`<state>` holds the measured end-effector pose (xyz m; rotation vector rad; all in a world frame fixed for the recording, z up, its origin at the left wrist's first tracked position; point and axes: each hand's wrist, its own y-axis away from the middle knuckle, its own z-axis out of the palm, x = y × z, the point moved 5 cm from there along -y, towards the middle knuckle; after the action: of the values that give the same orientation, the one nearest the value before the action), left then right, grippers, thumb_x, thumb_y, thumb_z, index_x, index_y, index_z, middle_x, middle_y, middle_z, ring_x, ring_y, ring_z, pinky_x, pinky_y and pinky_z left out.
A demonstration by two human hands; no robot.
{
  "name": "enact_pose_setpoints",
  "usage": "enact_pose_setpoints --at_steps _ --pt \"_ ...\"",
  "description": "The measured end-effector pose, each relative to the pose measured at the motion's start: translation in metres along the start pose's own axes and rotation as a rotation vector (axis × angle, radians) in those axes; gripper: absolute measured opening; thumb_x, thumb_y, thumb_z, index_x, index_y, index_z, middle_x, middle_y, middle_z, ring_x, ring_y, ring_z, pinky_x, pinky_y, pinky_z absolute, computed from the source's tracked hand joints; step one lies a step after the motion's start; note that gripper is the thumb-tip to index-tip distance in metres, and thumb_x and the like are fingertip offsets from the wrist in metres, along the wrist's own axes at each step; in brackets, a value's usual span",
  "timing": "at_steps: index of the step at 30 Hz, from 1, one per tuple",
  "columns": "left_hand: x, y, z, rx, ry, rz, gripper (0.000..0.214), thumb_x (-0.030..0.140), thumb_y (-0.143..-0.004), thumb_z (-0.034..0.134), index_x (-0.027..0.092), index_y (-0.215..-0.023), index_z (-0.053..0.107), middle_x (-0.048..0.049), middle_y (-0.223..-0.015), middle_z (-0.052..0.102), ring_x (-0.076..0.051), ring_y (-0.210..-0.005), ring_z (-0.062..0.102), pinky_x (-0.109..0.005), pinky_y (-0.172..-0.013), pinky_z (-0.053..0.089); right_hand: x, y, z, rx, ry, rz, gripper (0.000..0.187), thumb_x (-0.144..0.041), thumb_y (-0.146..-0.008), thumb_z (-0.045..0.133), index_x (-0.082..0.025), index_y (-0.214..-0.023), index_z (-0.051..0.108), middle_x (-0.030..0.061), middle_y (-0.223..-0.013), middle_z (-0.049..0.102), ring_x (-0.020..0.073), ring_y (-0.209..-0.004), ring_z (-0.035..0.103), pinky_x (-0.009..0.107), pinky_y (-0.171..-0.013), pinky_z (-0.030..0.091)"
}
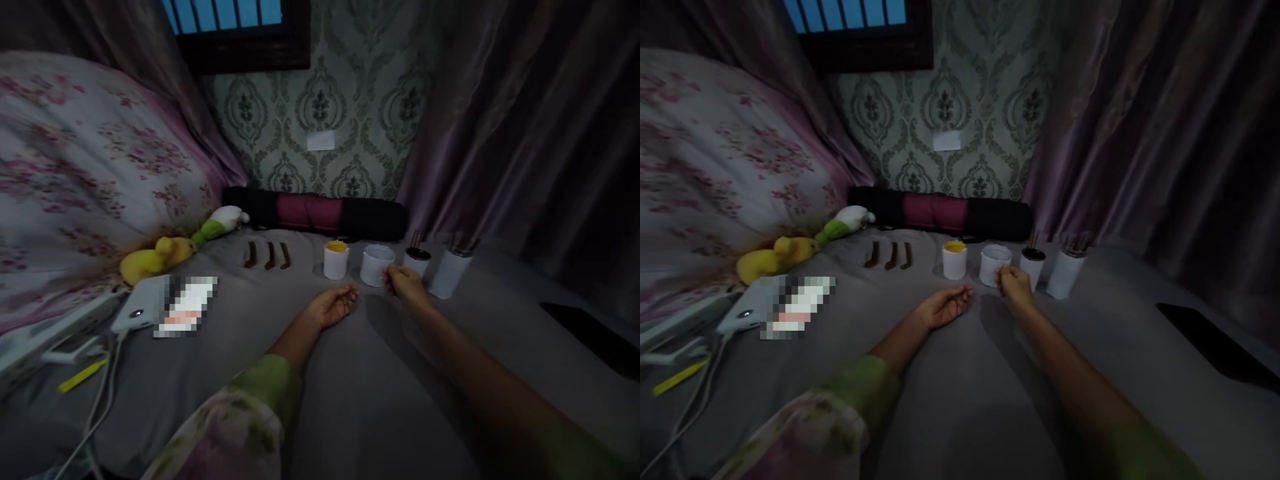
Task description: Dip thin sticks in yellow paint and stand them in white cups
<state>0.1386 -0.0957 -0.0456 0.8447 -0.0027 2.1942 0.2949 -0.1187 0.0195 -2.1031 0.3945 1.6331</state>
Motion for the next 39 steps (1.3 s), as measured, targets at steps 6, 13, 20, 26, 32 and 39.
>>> enact_pose_setpoints --at_steps 6,13,20,26,32,39 --pt "0.001 0.000 0.000 0.005 -0.009 0.005 0.013 0.006 -0.080 0.047 0.004 -0.078 0.060 -0.0088 -0.069 0.061 -0.006 -0.055 0.054 -0.017 -0.055 0.042 0.040 0.009 0.033 -0.057 0.007 -0.047 0.040 -0.049 -0.075 0.040 -0.014 -0.064 0.056 0.0005 -0.049 0.050 0.0108 -0.040 0.042 0.021 -0.037 0.031" --pt "0.005 0.000 -0.002 0.016 -0.019 -0.010 0.014 0.007 -0.081 0.046 0.005 -0.076 0.059 -0.0082 -0.068 0.062 -0.006 -0.054 0.054 -0.016 -0.051 0.043 0.050 0.015 0.032 -0.081 0.058 -0.145 0.047 -0.058 -0.074 0.038 -0.016 -0.064 0.057 0.0013 -0.051 0.053 0.0130 -0.045 0.045 0.023 -0.043 0.033" --pt "0.029 0.005 -0.009 0.193 -0.163 0.077 0.014 0.006 -0.080 0.046 0.006 -0.073 0.057 -0.0056 -0.062 0.059 -0.005 -0.048 0.051 -0.014 -0.046 0.042 0.051 0.014 0.036 -0.082 0.049 -0.149 0.042 -0.051 -0.077 0.035 -0.016 -0.067 0.056 -0.0014 -0.053 0.051 0.0118 -0.047 0.045 0.022 -0.048 0.034" --pt "0.056 0.009 -0.020 0.318 -0.314 0.053 0.016 0.005 -0.080 0.044 0.008 -0.069 0.056 -0.0049 -0.059 0.058 -0.005 -0.043 0.048 -0.014 -0.041 0.041 0.051 0.015 0.036 -0.062 0.094 -0.146 0.039 -0.044 -0.080 0.034 -0.016 -0.067 0.057 -0.0005 -0.054 0.053 0.0120 -0.049 0.048 0.021 -0.048 0.035" --pt "0.095 0.015 -0.036 0.471 -0.519 0.074 0.018 0.005 -0.080 0.043 0.011 -0.066 0.053 -0.0018 -0.054 0.054 -0.005 -0.040 0.047 -0.013 -0.038 0.038 0.046 0.019 0.035 -0.053 0.132 -0.149 0.037 -0.040 -0.081 0.033 -0.016 -0.067 0.058 -0.0008 -0.054 0.054 0.0115 -0.051 0.049 0.021 -0.050 0.035" --pt "0.132 0.020 -0.052 0.673 -0.826 0.111 0.013 0.008 -0.074 0.053 0.012 -0.061 0.052 0.0000 -0.049 0.051 -0.006 -0.039 0.044 -0.015 -0.037 0.033 0.044 0.021 0.033 -0.055 0.138 -0.144 0.037 -0.039 -0.082 0.034 -0.017 -0.067 0.059 -0.0008 -0.055 0.054 0.0108 -0.052 0.049 0.020 -0.051 0.035"
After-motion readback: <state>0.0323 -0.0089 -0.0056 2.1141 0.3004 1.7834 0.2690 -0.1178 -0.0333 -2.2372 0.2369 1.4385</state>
